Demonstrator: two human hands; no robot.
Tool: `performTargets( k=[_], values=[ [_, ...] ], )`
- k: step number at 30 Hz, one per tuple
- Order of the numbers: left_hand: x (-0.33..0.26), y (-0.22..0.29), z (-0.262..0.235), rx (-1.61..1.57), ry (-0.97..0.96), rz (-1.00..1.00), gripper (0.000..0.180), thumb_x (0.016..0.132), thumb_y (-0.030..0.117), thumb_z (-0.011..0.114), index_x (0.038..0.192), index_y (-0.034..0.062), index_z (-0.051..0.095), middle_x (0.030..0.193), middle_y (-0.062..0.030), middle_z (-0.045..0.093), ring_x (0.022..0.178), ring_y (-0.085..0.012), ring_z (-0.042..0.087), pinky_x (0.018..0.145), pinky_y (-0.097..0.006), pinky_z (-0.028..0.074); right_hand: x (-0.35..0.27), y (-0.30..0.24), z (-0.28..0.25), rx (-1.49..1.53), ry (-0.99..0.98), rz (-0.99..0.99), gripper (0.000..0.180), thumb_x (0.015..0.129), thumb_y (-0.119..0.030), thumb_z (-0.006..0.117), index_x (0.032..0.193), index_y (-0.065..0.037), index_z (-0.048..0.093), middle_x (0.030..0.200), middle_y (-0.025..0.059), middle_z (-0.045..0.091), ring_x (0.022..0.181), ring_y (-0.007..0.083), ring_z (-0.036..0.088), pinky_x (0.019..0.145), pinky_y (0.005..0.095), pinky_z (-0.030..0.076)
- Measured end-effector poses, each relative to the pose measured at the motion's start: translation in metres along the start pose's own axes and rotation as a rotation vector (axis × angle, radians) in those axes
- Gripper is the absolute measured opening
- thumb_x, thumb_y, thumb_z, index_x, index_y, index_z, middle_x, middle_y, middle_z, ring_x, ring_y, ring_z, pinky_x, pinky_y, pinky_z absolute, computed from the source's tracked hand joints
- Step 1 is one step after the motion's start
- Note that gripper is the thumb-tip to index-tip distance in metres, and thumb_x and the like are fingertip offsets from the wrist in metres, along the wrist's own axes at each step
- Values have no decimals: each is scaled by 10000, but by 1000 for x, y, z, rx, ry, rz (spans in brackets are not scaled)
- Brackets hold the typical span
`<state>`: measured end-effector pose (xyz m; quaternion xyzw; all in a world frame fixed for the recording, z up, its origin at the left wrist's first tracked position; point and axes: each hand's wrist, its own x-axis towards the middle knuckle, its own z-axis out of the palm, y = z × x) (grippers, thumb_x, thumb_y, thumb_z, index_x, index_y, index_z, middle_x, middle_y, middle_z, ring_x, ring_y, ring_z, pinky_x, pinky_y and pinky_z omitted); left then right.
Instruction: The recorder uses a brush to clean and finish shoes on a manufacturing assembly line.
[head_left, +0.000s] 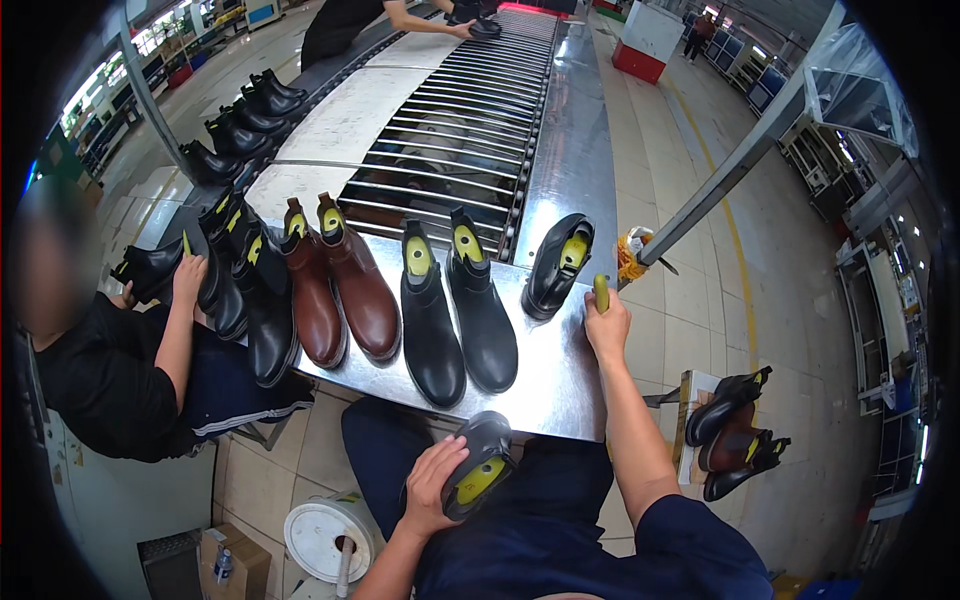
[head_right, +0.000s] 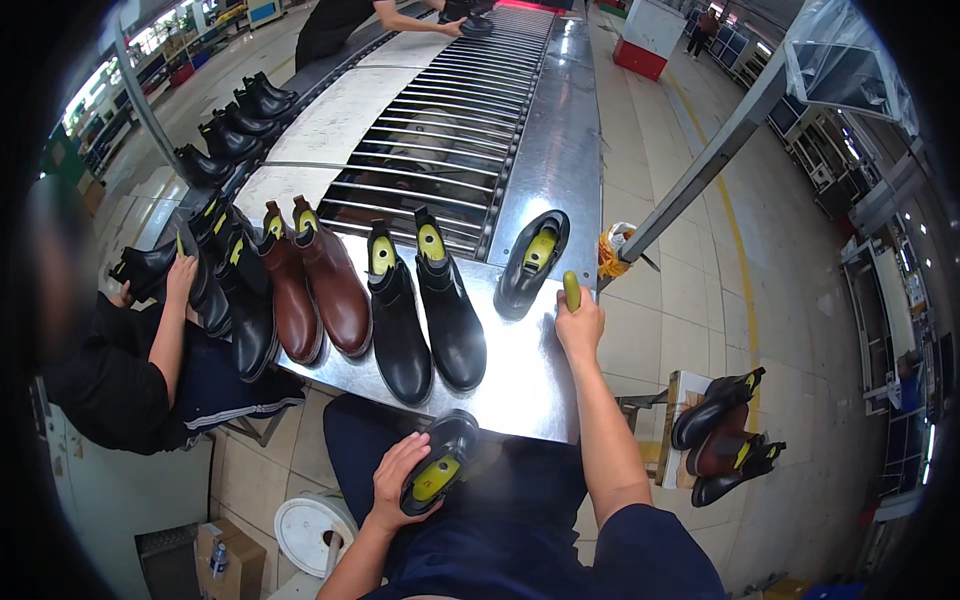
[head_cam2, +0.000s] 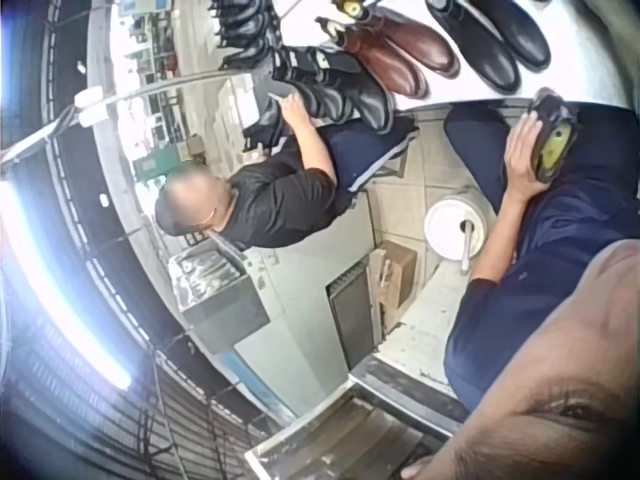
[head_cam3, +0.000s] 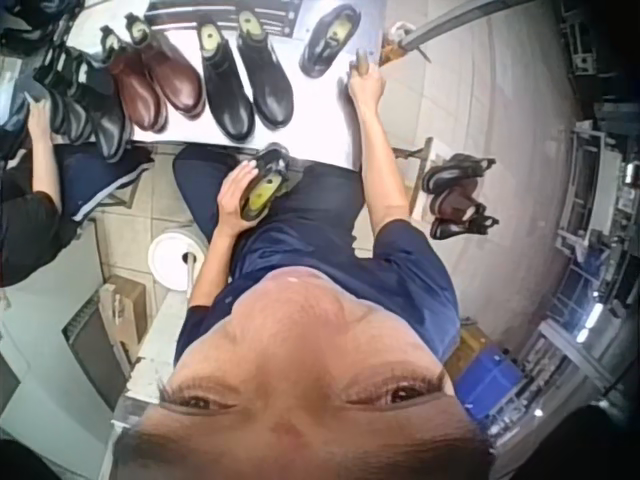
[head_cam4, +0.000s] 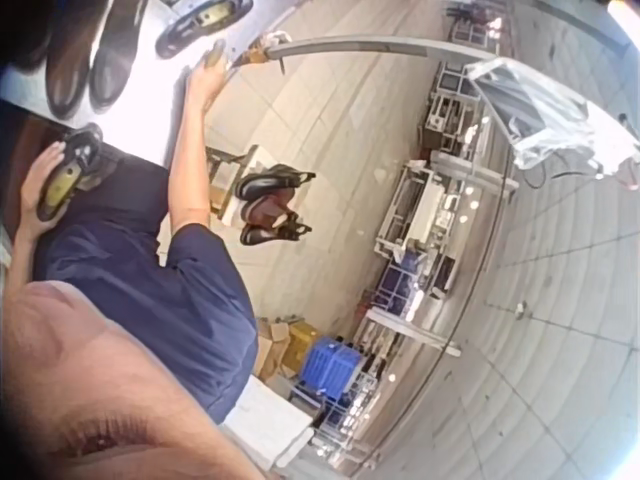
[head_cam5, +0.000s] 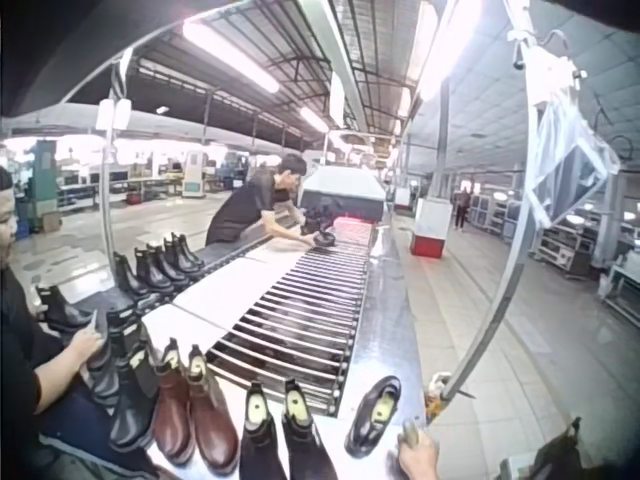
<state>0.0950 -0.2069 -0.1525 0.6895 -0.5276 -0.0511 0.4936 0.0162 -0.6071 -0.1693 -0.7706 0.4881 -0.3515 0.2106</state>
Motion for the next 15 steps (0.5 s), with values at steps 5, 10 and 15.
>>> performTargets(
  k=[5,10,15],
  values=[
    [0,0,1,-2,-8,1,685,644,202,852,1258,-7,630,1311,-214,665,1244,-408,627,1068,-474,476,5,-4,2,-62,0,41,226,920,-288,711,1026,-91,687,827,202,713,833,436,694,747,508,528],
    [-2,-2,2,5,3,1,677,658,222,848,1256,-8,628,1308,-220,665,1243,-414,627,1074,-477,475,0,-8,11,-164,21,6,199,893,-213,686,1070,-122,683,875,186,730,853,430,702,754,532,538],
    [-2,-5,3,2,-7,10,673,668,232,848,1255,-10,626,1307,-221,665,1240,-413,629,1073,-478,477,-2,2,19,-233,69,-146,296,826,-120,664,1122,-120,653,980,164,742,856,411,708,753,521,553]
  ],
)
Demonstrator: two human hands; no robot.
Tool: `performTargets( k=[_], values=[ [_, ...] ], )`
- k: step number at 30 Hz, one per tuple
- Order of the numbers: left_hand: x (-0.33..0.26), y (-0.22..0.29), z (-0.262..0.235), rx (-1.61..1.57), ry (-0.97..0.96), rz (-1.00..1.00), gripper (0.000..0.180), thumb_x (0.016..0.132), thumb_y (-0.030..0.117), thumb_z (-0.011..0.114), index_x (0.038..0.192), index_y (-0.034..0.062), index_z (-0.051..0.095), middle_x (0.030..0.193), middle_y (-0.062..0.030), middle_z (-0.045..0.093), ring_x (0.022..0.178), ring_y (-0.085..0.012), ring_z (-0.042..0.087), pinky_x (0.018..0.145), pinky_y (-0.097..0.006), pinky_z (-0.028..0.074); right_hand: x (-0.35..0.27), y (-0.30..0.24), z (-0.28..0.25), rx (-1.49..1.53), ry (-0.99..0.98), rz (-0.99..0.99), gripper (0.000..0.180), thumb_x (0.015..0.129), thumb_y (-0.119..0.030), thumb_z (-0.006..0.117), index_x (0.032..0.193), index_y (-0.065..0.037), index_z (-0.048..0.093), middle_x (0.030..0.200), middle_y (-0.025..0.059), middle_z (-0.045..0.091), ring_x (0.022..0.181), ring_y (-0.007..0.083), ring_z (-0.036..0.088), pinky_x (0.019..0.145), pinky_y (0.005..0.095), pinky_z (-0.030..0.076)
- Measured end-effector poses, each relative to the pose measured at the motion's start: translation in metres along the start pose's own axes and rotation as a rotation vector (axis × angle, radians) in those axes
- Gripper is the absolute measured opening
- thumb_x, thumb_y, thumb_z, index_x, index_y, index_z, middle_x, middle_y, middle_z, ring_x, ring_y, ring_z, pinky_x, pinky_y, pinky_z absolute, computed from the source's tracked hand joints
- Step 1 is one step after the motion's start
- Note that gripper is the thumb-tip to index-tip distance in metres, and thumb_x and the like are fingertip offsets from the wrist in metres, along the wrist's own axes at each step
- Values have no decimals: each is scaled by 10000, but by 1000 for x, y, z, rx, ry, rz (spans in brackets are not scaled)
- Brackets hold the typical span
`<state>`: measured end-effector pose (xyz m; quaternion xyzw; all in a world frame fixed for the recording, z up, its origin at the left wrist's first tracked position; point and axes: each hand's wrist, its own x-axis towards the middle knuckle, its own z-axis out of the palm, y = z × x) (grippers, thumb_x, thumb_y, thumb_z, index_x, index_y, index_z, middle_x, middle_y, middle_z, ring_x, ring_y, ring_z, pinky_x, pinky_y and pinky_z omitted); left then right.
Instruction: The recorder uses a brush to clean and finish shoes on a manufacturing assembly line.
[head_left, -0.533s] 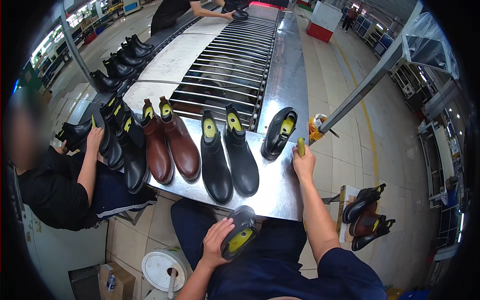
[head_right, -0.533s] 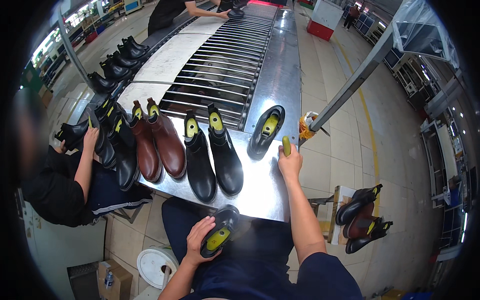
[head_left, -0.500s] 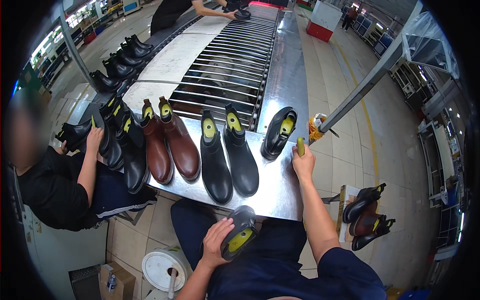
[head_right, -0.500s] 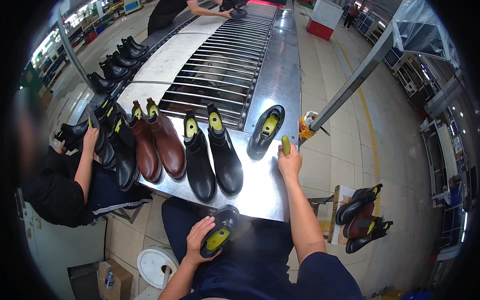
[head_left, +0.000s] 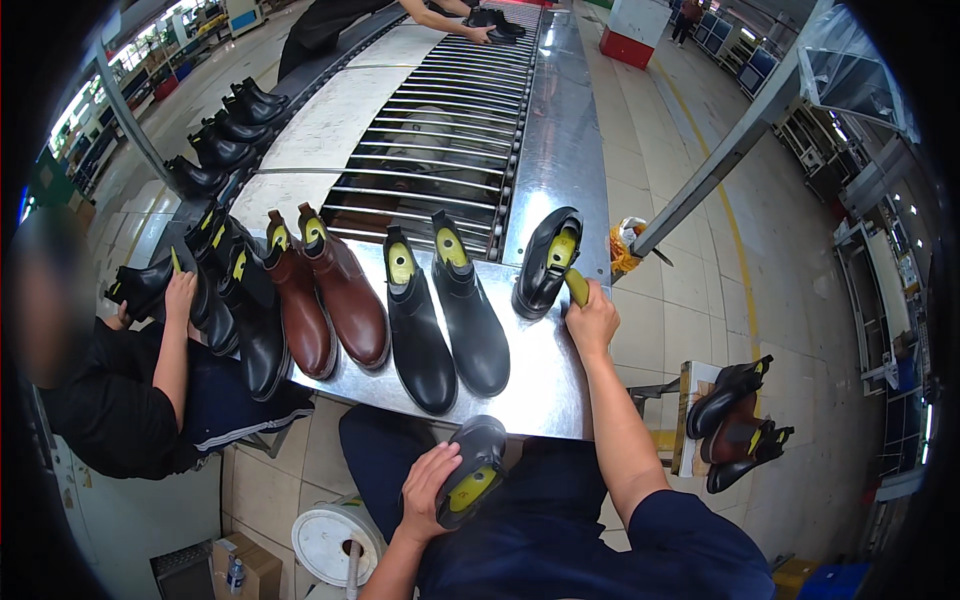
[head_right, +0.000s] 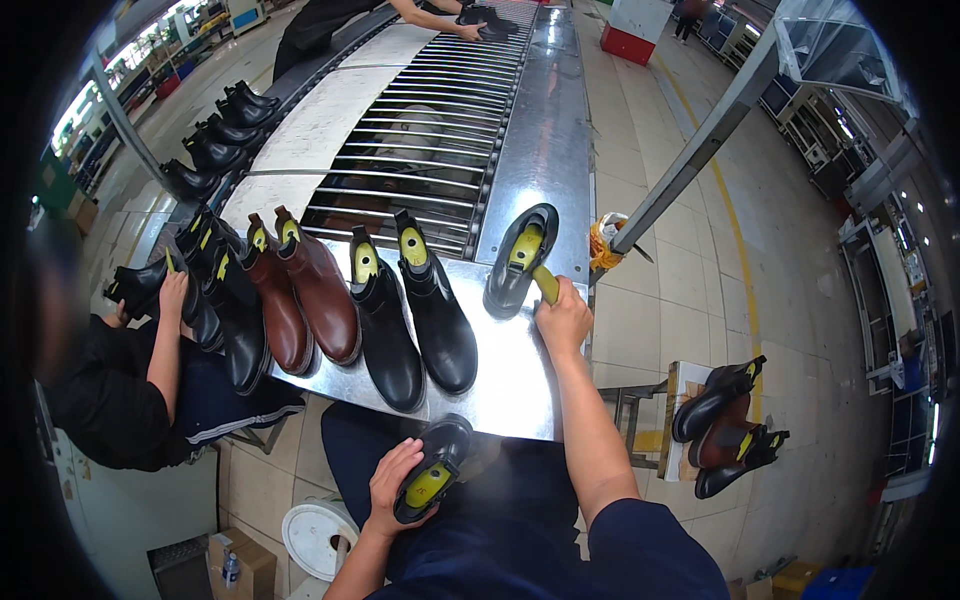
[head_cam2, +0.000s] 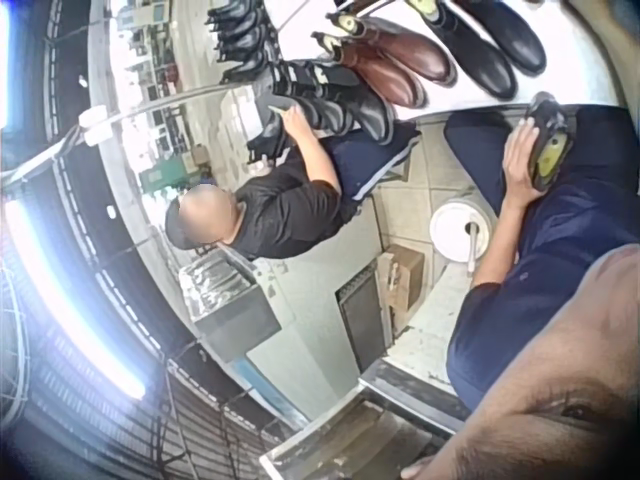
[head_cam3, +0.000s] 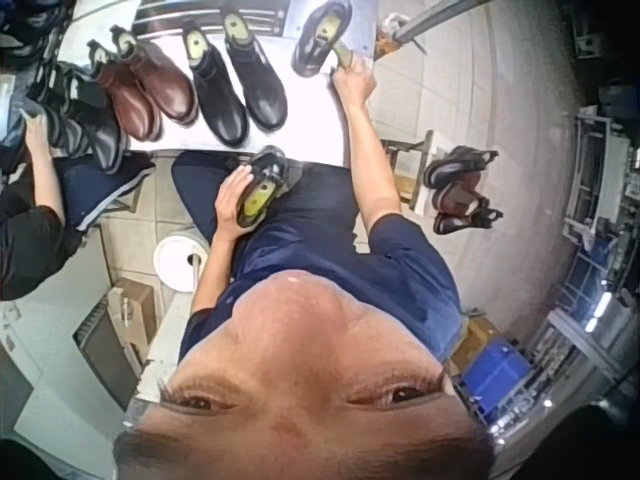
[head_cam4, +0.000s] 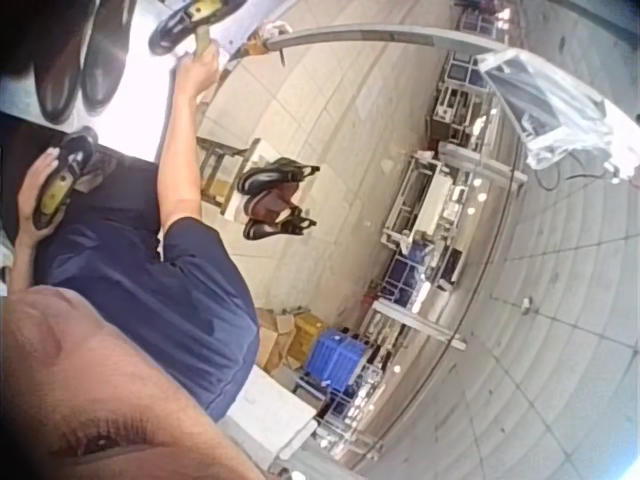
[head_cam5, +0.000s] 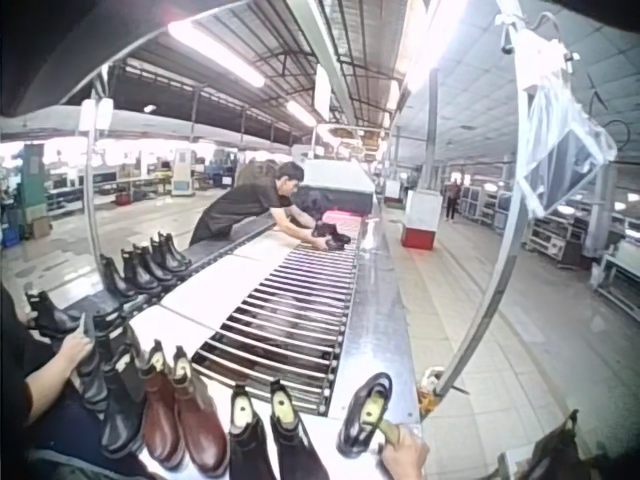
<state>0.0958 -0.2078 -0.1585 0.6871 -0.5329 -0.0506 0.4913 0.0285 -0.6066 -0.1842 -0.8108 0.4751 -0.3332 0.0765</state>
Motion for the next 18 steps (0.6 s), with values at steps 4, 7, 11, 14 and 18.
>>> performTargets(
  k=[4,7,11,14,18],
  values=[
    [0,2,-2,-5,-14,-5,663,678,243,851,1249,-11,627,1301,-225,666,1233,-415,633,1075,-480,478,-1,5,0,-6,25,-39,315,801,-106,670,1114,-122,647,969,145,740,845,401,706,742,507,558],
    [3,-1,0,4,-8,3,658,681,248,853,1242,-13,629,1297,-227,667,1230,-417,634,1077,-481,477,3,4,1,-3,25,-35,325,787,-99,675,1110,-127,647,967,134,737,843,392,706,735,500,558],
    [-1,0,0,7,-12,1,655,682,248,852,1238,-16,628,1292,-229,668,1225,-419,636,1075,-484,479,-1,4,2,-20,27,-21,336,779,-99,684,1112,-134,649,958,129,735,844,388,707,733,497,558],
    [-2,1,-1,20,-11,-6,650,683,244,850,1234,-18,629,1286,-231,670,1221,-419,639,1074,-487,480,-1,2,2,-7,24,-20,338,774,-94,691,1107,-132,653,955,121,735,837,391,707,729,498,561],
    [1,1,0,9,-4,3,641,682,239,849,1227,-20,632,1280,-232,671,1215,-418,643,1073,-489,482,-1,4,0,-9,38,-32,338,775,-92,691,1108,-131,654,954,123,734,831,393,707,728,497,560]
  ],
)
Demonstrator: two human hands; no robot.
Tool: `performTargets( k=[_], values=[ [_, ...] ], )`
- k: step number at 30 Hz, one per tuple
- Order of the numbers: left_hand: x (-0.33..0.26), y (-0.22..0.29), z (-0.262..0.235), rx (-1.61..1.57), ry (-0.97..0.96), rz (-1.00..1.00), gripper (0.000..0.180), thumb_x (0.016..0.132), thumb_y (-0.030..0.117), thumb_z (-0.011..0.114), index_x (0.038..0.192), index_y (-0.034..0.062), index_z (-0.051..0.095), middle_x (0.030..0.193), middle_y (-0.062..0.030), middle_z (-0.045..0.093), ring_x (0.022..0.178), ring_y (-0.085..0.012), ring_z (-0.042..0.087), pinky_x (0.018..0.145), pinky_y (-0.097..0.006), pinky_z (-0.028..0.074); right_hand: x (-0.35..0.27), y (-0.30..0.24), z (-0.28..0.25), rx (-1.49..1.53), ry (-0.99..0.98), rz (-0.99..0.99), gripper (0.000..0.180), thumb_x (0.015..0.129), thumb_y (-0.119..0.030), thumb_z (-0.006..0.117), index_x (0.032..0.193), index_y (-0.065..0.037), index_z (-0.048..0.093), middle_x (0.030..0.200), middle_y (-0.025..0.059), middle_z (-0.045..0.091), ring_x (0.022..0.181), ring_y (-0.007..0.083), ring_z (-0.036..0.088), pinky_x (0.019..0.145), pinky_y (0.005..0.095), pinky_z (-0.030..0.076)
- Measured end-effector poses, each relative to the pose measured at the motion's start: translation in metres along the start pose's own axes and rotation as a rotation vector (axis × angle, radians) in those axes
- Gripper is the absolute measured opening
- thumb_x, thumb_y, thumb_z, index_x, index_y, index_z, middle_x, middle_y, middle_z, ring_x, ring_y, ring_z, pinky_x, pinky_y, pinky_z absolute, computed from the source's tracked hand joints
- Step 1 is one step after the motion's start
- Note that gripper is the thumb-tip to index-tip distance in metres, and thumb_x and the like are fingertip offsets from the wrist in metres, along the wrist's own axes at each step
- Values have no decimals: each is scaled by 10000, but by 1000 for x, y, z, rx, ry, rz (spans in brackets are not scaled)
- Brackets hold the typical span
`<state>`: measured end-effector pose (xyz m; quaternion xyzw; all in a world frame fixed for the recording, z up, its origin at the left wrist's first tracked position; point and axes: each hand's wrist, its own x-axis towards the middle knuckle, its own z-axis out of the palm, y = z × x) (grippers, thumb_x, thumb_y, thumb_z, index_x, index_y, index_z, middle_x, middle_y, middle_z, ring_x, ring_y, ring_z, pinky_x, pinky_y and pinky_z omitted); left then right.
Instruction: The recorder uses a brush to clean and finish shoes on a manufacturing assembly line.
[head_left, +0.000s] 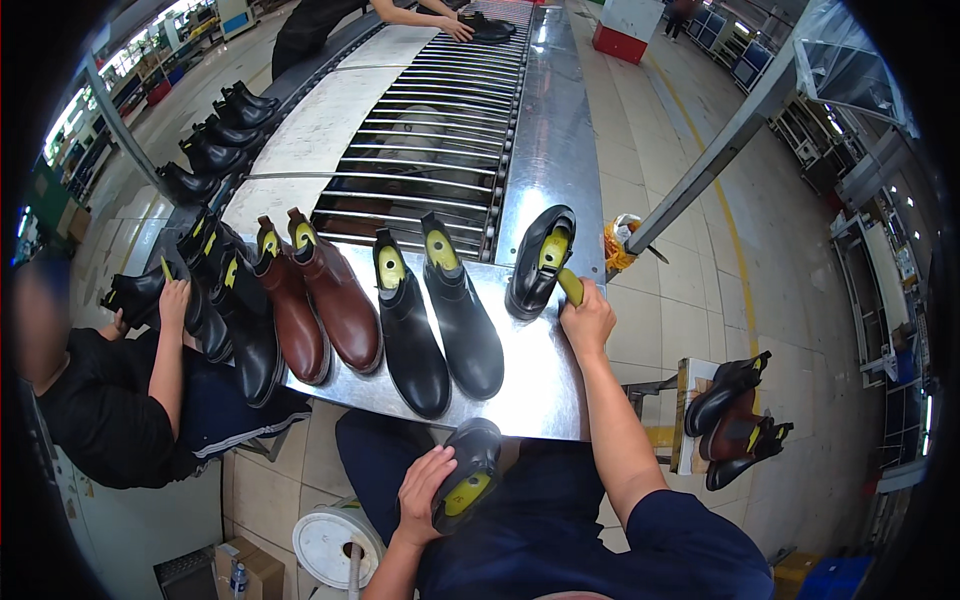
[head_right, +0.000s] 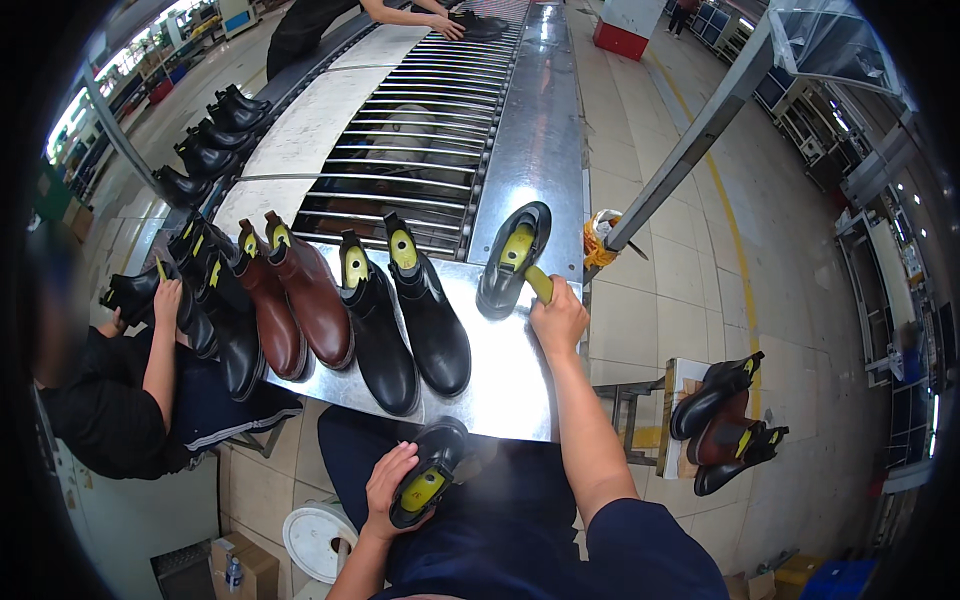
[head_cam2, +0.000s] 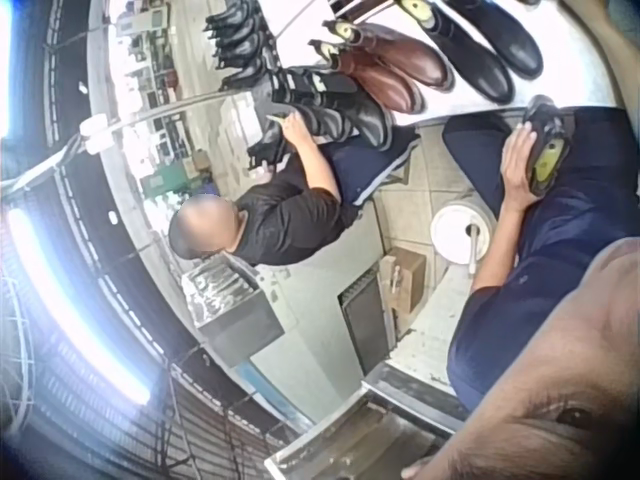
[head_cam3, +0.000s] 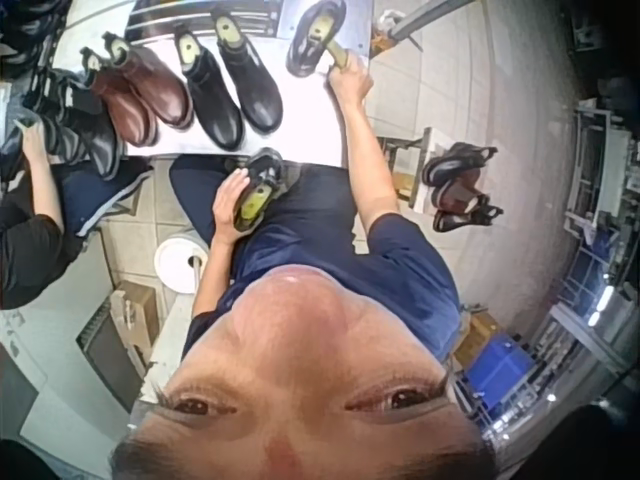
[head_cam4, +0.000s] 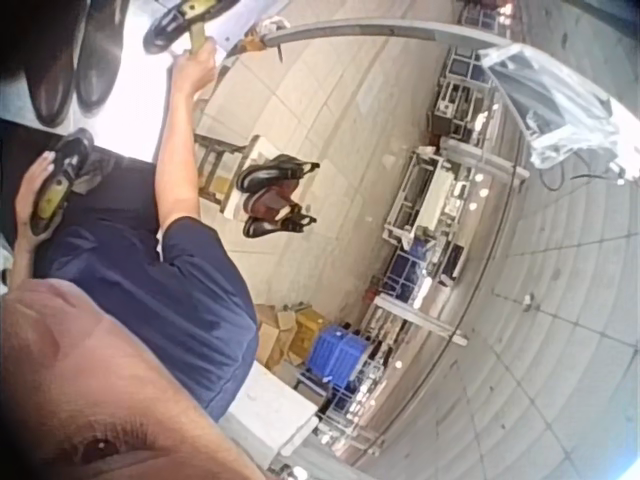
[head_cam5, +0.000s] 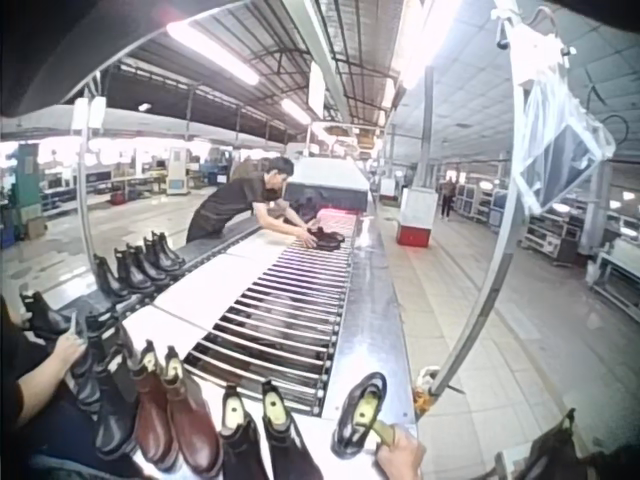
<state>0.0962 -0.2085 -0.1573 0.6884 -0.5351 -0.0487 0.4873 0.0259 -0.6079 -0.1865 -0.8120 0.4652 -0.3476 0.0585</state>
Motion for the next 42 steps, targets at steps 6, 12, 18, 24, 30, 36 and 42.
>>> performTargets(
  k=[6,12,18,24,30,36,42],
  values=[
    [-1,-1,1,2,-3,-2,637,692,255,848,1225,-21,633,1281,-231,671,1211,-417,644,1071,-490,483,-1,2,1,5,13,-20,340,776,-88,693,1111,-128,653,952,123,731,820,393,705,723,497,559],
    [-1,-2,1,-1,-1,-3,645,696,275,852,1227,-19,633,1283,-231,671,1213,-417,644,1068,-490,485,-1,3,2,4,18,-30,340,777,-79,685,1113,-126,653,950,124,729,815,391,705,719,495,558],
    [-2,-2,0,12,-6,-6,643,702,275,849,1233,-17,632,1290,-227,670,1221,-415,640,1064,-484,486,-1,-4,-3,52,42,-45,243,834,-73,644,1074,-112,658,927,149,727,822,414,691,702,501,543],
    [-2,-2,0,9,-5,-1,640,704,270,847,1235,-16,632,1290,-228,669,1224,-411,640,1063,-481,486,-1,3,0,5,15,-27,335,779,-89,710,1108,-122,655,991,111,732,857,376,703,738,483,557],
    [1,-2,-1,13,-1,-2,647,698,263,849,1241,-12,632,1290,-226,670,1227,-410,637,1064,-481,485,-1,0,2,18,31,-24,316,785,-88,700,1096,-126,656,992,108,732,861,374,704,736,484,558],
    [0,0,-2,-3,-6,-5,651,691,260,851,1243,-7,630,1298,-222,668,1232,-409,634,1064,-484,483,-1,4,2,4,32,-23,308,788,-90,698,1089,-132,649,975,106,729,854,376,701,726,493,555],
    [-1,-2,-2,4,-5,-5,658,688,263,854,1245,-7,629,1303,-221,667,1235,-406,633,1068,-481,479,0,-2,-1,8,6,-28,307,791,-92,691,1093,-126,653,983,109,732,861,379,702,733,492,555]
  ],
)
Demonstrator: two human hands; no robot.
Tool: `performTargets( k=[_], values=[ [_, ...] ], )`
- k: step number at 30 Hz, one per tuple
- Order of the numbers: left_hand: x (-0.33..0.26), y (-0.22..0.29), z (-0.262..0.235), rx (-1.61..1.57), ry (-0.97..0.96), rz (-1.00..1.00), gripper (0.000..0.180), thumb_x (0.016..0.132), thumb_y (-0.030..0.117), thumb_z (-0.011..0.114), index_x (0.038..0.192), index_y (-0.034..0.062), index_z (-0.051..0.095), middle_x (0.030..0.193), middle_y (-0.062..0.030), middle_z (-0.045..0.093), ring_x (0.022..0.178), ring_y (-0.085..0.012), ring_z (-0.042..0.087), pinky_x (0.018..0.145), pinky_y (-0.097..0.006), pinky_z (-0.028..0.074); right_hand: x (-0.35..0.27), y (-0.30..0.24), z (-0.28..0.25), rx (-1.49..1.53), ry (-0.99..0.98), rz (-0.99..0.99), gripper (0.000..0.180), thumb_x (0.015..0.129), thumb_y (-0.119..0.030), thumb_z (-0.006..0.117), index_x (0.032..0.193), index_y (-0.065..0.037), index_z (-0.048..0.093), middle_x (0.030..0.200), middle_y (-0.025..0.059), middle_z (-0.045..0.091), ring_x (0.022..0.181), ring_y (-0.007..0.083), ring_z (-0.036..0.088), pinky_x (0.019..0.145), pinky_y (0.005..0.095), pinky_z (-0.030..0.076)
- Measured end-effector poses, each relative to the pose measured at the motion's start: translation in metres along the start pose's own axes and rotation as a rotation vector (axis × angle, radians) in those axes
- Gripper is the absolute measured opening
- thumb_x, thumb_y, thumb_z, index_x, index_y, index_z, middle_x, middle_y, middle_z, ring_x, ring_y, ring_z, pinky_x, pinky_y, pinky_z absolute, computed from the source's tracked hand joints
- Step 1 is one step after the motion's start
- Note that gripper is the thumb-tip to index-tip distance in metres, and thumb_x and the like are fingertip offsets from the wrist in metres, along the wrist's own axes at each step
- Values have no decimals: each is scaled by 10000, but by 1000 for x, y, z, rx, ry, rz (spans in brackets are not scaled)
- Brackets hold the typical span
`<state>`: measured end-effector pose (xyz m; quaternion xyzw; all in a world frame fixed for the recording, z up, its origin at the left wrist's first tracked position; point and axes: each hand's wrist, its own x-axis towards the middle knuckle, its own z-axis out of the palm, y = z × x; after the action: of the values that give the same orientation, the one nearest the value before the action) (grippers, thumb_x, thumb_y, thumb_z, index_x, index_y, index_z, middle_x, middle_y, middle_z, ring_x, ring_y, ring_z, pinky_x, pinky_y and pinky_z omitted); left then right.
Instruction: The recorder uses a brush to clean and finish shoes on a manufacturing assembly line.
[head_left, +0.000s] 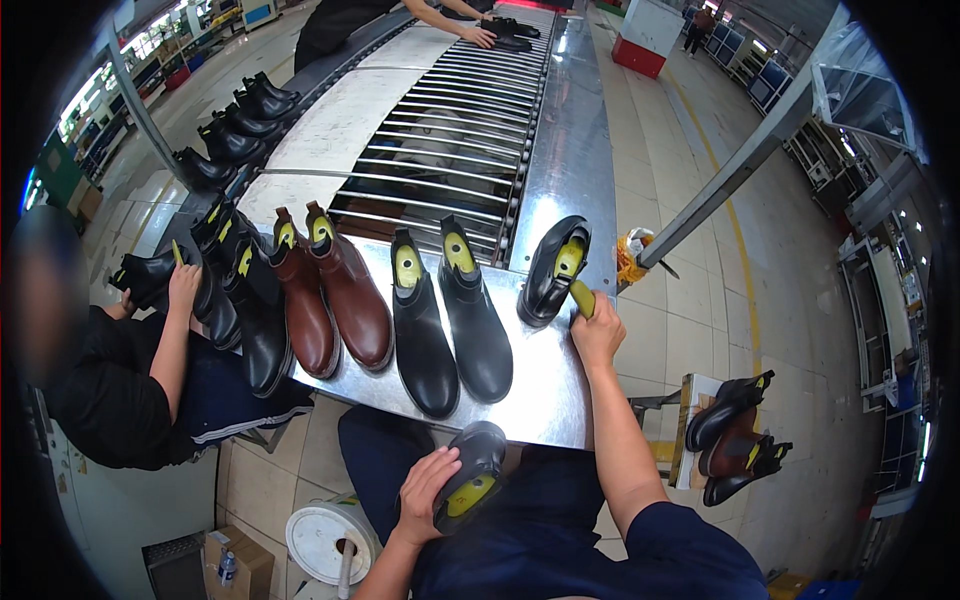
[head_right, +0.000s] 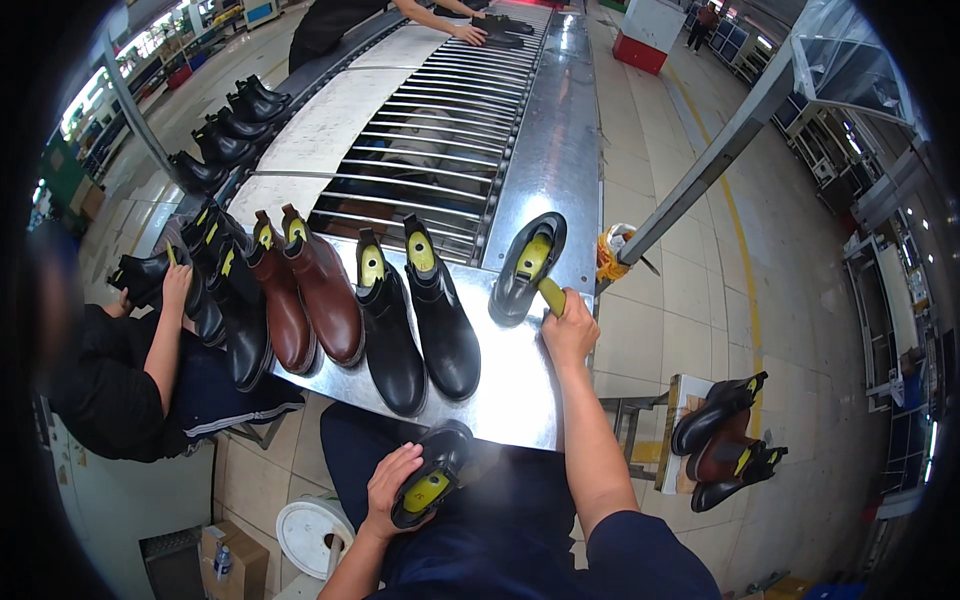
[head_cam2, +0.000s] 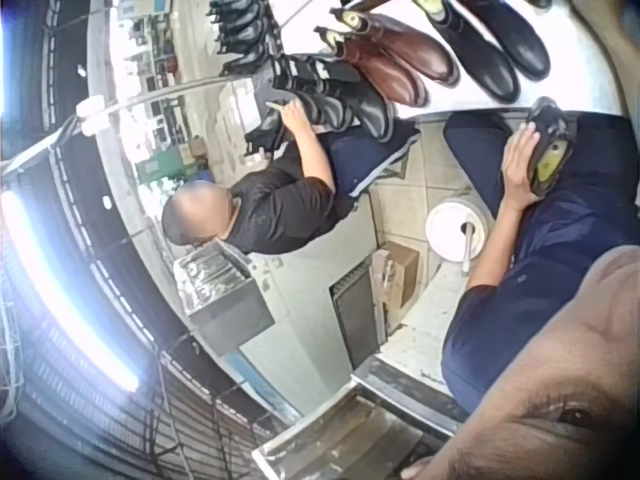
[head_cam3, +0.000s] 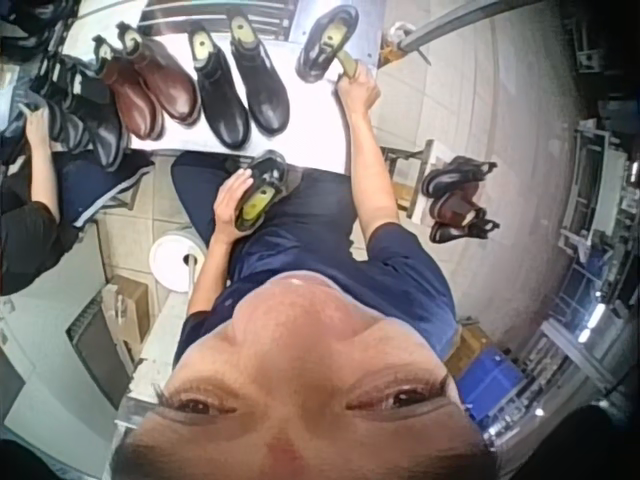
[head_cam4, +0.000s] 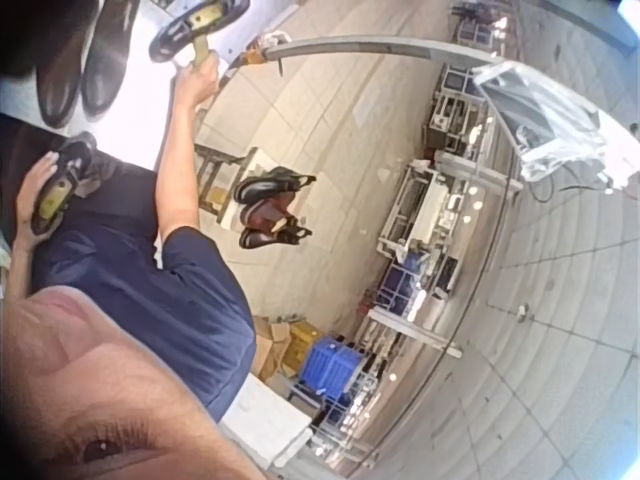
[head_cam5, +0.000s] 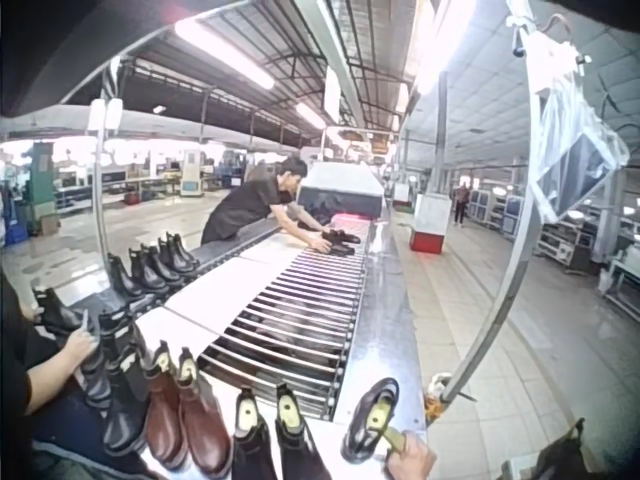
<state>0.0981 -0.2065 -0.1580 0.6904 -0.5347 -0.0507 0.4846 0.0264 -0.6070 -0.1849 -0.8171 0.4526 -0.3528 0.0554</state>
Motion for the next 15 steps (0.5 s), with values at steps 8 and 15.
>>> performTargets(
  k=[8,15],
  values=[
    [-2,3,0,-18,-2,-5,684,663,260,867,1249,-2,628,1304,-221,666,1235,-407,632,1068,-484,477,-4,5,-1,8,-1,-9,329,792,-93,694,1118,-119,659,1003,116,733,873,380,704,745,488,556],
    [2,2,0,-21,6,0,680,660,247,866,1245,-7,629,1300,-227,666,1230,-415,632,1066,-482,479,-5,4,-1,19,-8,-5,317,793,-91,690,1107,-114,653,988,115,728,867,377,703,743,490,554]
  ],
)
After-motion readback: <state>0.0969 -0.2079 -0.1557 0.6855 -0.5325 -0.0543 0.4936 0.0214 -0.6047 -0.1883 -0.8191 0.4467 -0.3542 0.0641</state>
